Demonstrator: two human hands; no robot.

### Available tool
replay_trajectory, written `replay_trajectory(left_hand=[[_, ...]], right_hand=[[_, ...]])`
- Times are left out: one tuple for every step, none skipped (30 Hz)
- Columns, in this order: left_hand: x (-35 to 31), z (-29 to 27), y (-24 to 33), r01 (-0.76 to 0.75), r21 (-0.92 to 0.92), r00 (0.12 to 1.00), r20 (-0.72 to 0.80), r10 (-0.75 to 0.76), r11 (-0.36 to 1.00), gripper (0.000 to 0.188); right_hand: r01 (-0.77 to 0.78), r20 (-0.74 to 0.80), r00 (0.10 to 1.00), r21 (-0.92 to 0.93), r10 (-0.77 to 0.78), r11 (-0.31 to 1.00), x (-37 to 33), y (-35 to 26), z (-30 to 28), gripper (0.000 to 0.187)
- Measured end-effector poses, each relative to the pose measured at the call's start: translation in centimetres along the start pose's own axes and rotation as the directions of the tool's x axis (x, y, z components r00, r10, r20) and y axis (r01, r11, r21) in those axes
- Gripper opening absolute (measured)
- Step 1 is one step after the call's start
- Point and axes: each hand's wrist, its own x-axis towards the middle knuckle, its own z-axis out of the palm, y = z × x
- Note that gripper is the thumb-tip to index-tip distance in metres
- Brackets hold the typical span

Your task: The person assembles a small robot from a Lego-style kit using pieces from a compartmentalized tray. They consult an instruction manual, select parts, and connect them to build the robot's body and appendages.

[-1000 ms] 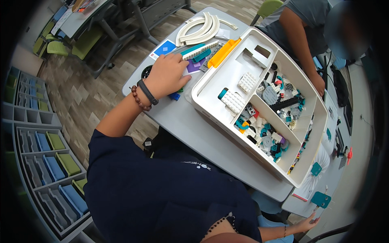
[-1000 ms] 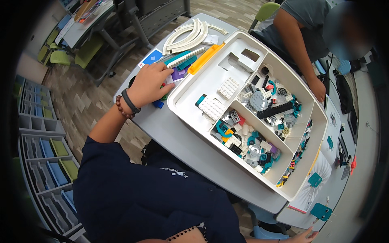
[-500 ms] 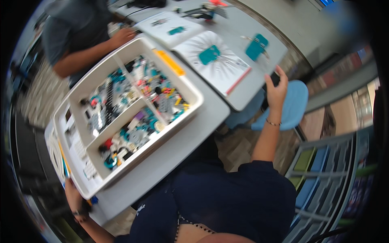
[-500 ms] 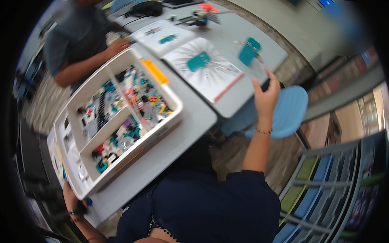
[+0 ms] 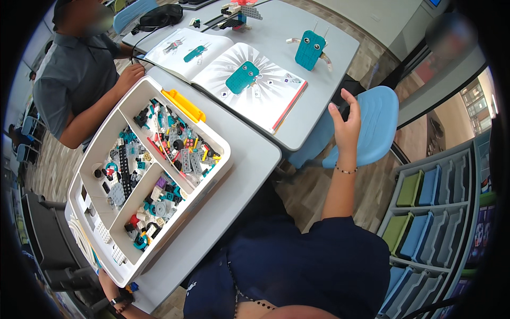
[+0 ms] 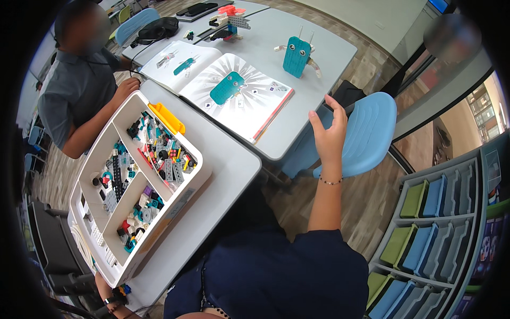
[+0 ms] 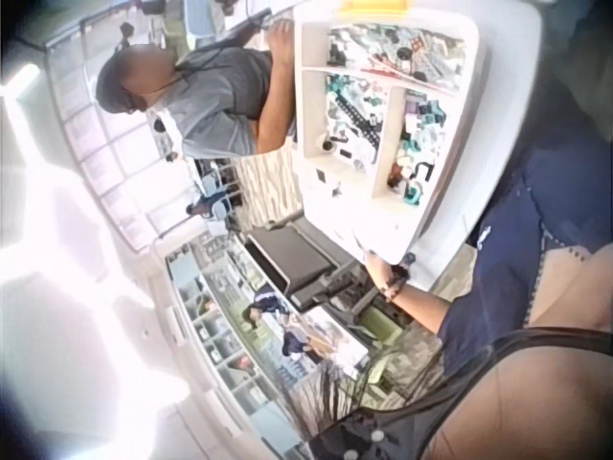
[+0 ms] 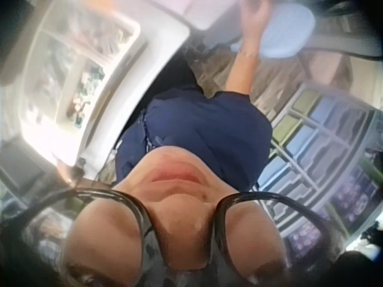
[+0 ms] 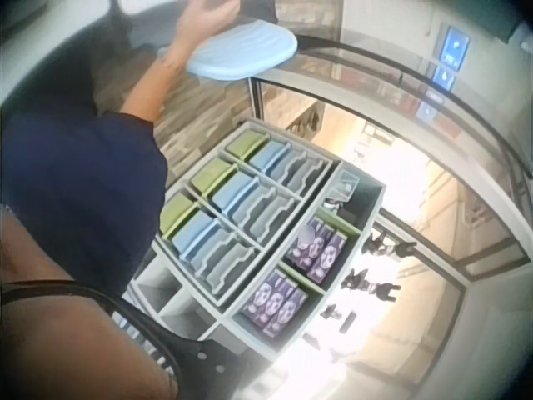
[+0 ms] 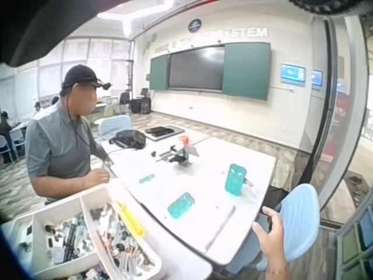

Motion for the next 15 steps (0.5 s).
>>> replay_trajectory(left_hand=[[0.0,-0.1,-0.2,0.007,0.032,1.0,0.006,-0.008,0.999,0.031],[-0.1,0.0,-0.6,0.008,0.019,1.0,-0.015,-0.007,1.0,0.031],[-0.2,0.0,-0.9,0.01,0.006,0.999,-0.037,-0.01,1.0,0.031],[0.3,0.2,-0.7,0.002,-0.009,0.999,-0.052,-0.002,1.0,0.031],[0.1,0.2,-0.7,0.04,-0.036,0.998,-0.047,-0.041,0.999,0.031],[0.2,0.2,-0.5,0.077,-0.064,0.996,-0.042,-0.08,0.995,0.03],[0.3,0.1,-0.6,0.11,-0.091,0.993,-0.033,-0.113,0.99,0.03],[0.4,-0.1,-1.5,0.138,-0.046,0.988,-0.059,-0.14,0.989,0.03],[0.7,-0.3,-2.6,0.165,-0.001,0.983,-0.084,-0.165,0.986,0.031],[0.9,-0.3,-2.5,0.183,0.047,0.979,-0.1,-0.178,0.982,0.032],[0.8,-0.2,-2.5,0.168,-0.026,0.979,-0.11,-0.17,0.985,0.033],[0.5,0.1,-2.4,0.149,-0.099,0.98,-0.12,-0.161,0.984,0.033],[0.4,0.1,-1.9,0.126,-0.168,0.981,-0.129,-0.148,0.978,0.034],[0.5,0.1,-2.0,0.111,-0.216,0.985,-0.103,-0.136,0.97,0.033],[0.5,0.0,-2.3,0.097,-0.264,0.99,-0.077,-0.121,0.96,0.032]], right_hand=[[-0.011,0.008,1.0,0.013,0.011,1.0,-0.1,0.1,0.3,0.043],[-0.022,0.018,1.0,0.052,0.021,0.998,-0.1,0.2,0.7,0.043],[-0.032,0.012,0.999,0.058,0.031,0.998,-0.2,0.7,0.8,0.043],[-0.041,-0.004,0.999,0.055,0.041,0.998,-0.2,1.2,0.5,0.043],[-0.05,0.002,0.999,0.071,0.05,0.996,-0.2,1.6,0.8,0.043],[-0.042,0.007,0.999,0.071,0.042,0.997,0.0,1.9,0.8,0.042],[-0.046,0.001,0.999,0.051,0.046,0.998,0.2,1.8,0.8,0.042],[-0.054,0.001,0.999,0.061,0.054,0.997,0.5,1.7,0.8,0.041],[-0.063,0.0,0.998,0.069,0.063,0.996,0.7,1.6,1.0,0.041],[-0.069,-0.001,0.998,0.074,0.069,0.995,0.9,1.6,1.1,0.041],[-0.075,-0.004,0.997,0.078,0.076,0.994,1.0,1.6,1.3,0.04],[-0.082,-0.009,0.997,0.081,0.083,0.993,1.2,1.6,1.4,0.04],[-0.083,-0.003,0.997,0.082,0.083,0.993,1.3,1.6,1.4,0.04],[-0.084,0.001,0.996,0.082,0.084,0.993,1.5,1.7,1.5,0.041],[-0.085,0.004,0.996,0.081,0.085,0.993,1.6,1.7,1.5,0.041]])
